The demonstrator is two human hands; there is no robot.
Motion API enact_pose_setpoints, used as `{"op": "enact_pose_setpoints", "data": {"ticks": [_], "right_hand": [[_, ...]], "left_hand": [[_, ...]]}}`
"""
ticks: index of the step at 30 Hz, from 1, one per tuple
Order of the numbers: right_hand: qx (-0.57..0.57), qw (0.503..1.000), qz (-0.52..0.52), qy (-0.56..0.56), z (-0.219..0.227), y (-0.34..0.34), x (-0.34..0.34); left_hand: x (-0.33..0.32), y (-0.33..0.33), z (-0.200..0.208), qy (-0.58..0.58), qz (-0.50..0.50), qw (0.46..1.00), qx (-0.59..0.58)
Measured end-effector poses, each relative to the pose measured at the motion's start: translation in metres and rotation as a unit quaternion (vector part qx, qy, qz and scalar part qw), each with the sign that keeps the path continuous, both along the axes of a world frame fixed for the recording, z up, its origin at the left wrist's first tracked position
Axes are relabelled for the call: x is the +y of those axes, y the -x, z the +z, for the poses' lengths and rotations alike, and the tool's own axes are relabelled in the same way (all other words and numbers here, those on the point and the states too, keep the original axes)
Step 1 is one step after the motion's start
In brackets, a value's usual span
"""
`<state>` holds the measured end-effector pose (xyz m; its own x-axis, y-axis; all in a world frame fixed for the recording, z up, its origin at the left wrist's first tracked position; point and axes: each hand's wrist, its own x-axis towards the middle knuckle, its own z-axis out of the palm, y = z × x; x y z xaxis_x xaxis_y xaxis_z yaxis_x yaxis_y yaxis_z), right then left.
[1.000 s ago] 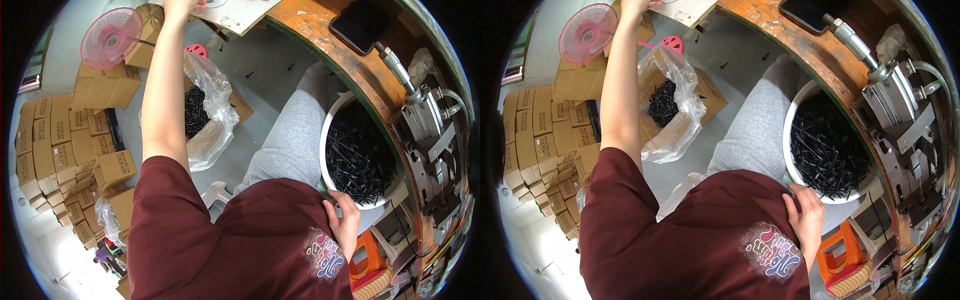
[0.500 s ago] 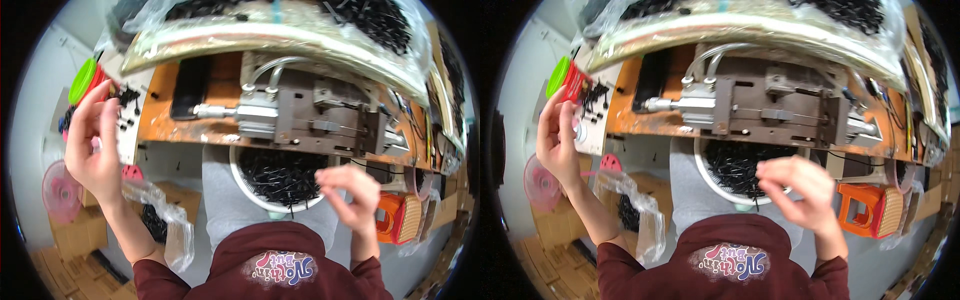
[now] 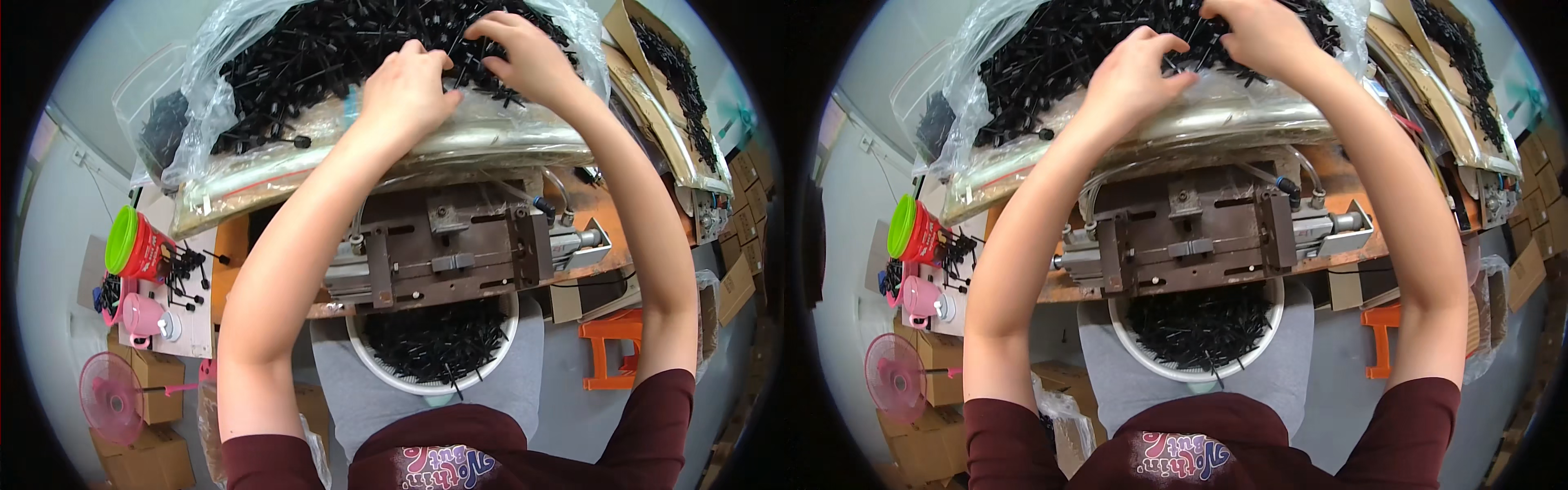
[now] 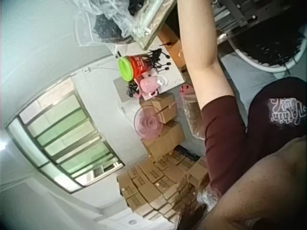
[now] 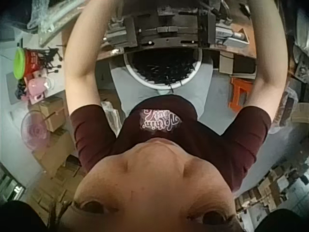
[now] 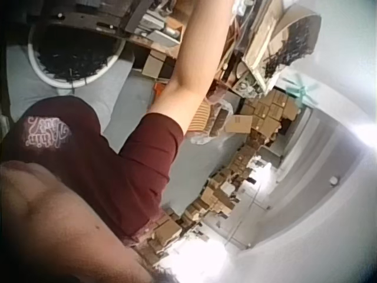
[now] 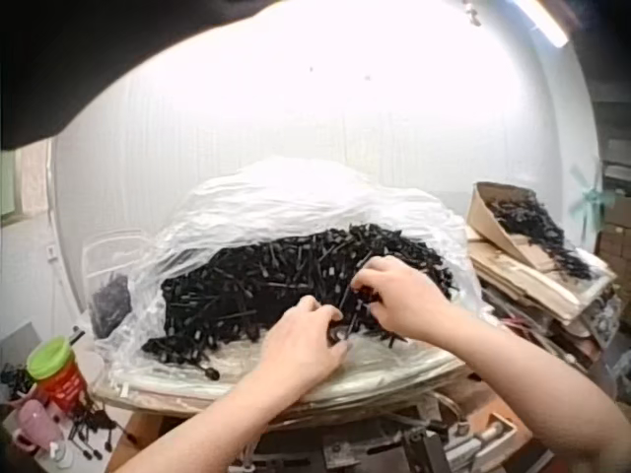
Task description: Manually assemble small plastic components using a workbench fixture.
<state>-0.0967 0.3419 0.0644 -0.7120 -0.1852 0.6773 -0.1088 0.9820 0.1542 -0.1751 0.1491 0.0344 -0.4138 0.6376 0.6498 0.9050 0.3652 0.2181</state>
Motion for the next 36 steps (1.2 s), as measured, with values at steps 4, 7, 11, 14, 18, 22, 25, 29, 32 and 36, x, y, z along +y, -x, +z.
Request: {"op": "enact_pose_setpoints", "data": {"ticks": [4,7,11,14,18,22,25,29,32,36], "right_hand": [[-0.002,0.984,-0.062,-0.164,0.002,0.04,-0.006],[-0.037,0.968,-0.118,-0.218,-0.011,0.055,-0.007],[-0.033,0.97,-0.121,-0.207,-0.014,0.064,-0.007],[-0.025,0.978,-0.102,-0.182,-0.015,0.071,-0.006],[-0.069,0.988,-0.12,-0.071,-0.015,0.075,-0.013],[-0.083,0.989,-0.126,0.001,-0.015,0.061,-0.032],[-0.11,0.99,-0.091,0.004,-0.008,0.042,-0.049],[-0.156,0.987,-0.039,0.016,-0.01,0.02,-0.059],[-0.193,0.979,-0.051,0.028,-0.002,0.006,-0.066],[-0.15,0.988,-0.029,0.02,-0.003,-0.014,-0.064]], "left_hand": [[0.017,0.014,-0.011,0.079,0.045,0.995,0.038],[0.007,0.02,-0.011,0.095,0.017,0.995,0.034],[-0.025,0.02,0.003,0.119,-0.02,0.993,0.006],[-0.048,0.022,0.014,0.145,-0.055,0.987,-0.047],[-0.065,0.024,0.019,0.116,-0.05,0.981,-0.148],[-0.077,0.01,0.02,0.044,-0.075,0.979,-0.186],[-0.099,-0.009,0.026,0.009,-0.096,0.972,-0.215],[-0.119,-0.048,0.028,-0.049,-0.139,0.966,-0.211],[-0.132,-0.074,0.016,-0.07,-0.153,0.977,-0.135],[-0.147,-0.118,0.001,-0.063,-0.16,0.973,-0.151]]}}
